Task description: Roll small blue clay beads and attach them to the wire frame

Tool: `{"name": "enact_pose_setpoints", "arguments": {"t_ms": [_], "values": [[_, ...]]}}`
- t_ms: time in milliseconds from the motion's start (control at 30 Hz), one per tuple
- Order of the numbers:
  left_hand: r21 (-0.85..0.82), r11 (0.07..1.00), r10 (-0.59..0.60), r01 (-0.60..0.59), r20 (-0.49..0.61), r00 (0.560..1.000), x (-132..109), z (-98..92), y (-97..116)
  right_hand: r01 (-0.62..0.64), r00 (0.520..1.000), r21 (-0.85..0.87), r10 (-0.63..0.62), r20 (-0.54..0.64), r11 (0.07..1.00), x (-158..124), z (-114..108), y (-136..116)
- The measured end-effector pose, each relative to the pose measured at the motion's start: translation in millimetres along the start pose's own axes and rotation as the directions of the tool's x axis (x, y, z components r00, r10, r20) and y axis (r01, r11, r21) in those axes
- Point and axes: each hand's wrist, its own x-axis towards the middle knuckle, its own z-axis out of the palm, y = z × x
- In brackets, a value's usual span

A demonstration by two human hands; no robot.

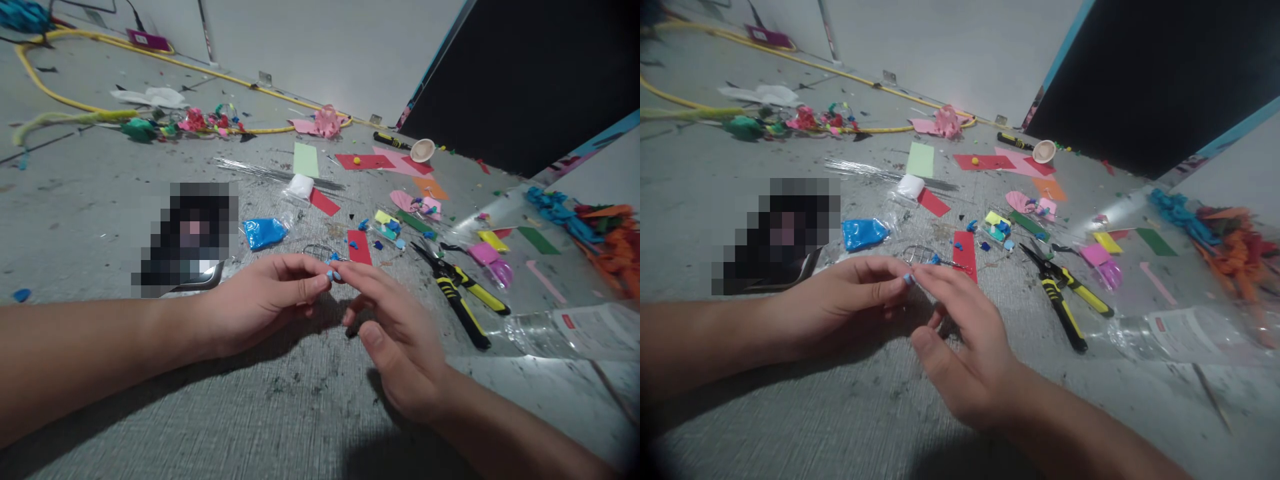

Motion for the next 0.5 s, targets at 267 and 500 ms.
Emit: {"name": "enact_pose_setpoints", "arguments": {"t_ms": [267, 500], "values": [[0.033, 0.999, 0.002, -0.003, 0.021, 1.000, -0.6, 0.2, -0.2, 0.011, 1.000, -0.019, -0.011, 0.009, 1.000, 1.5, -1.0, 0.5], [0.029, 1.000, -0.012, 0.010, 0.049, 0.999, -1.3, -1.2, -0.4, 0.035, 0.999, -0.034, -0.035, -0.002, 0.999, 2.1, -1.2, 0.5]]}}
